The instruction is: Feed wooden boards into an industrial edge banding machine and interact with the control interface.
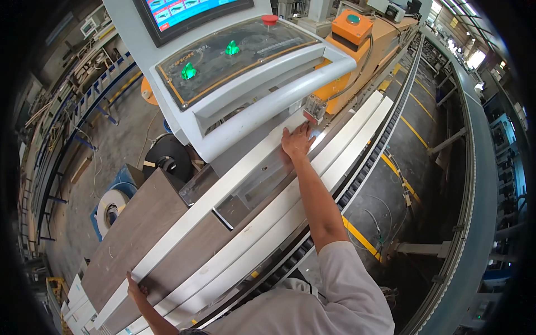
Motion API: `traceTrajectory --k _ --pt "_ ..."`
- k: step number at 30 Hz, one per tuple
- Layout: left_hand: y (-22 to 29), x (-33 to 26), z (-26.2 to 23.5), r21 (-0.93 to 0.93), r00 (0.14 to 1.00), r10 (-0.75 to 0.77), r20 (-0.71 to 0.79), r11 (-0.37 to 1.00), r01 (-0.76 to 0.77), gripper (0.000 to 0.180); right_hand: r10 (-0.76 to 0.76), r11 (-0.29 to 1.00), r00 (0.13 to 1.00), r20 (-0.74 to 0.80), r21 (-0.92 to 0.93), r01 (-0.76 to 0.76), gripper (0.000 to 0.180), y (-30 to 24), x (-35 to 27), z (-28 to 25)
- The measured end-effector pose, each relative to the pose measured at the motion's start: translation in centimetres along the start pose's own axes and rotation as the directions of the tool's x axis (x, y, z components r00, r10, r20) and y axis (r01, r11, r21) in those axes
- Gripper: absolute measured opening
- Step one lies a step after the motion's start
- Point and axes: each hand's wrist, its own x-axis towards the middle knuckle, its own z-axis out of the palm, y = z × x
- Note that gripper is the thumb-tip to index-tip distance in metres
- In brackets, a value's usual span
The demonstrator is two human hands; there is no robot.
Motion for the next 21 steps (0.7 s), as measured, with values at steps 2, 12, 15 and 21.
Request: traceTrajectory --k 2,12,15,21 --pt "0.4 -1.2 1.4 0.004 0.999 0.020 0.026 1.000 -0.020 0.081 0.034 0.998 0.999 0.016 -0.057 -0.033 0.081 0.8 0.3 -0.1" --pt "0.7 -4.3 2.7 -0.108 1.000 -0.009 0.012 0.994 0.010 0.074 0.059 0.997 0.991 0.120 -0.051 -0.053 0.090 -0.8 -0.4 -1.9" --pt "0.8 -5.3 3.4 -0.109 1.000 -0.001 -0.017 0.994 -0.001 0.077 0.039 0.999 0.992 0.116 -0.015 -0.037 0.092 -0.9 -0.7 -1.6" --pt "1.2 -9.4 5.7 -0.069 0.998 0.065 -0.020 0.995 -0.066 0.082 0.021 1.000 0.991 0.134 -0.005 -0.021 0.094 -0.9 -1.2 -1.4"
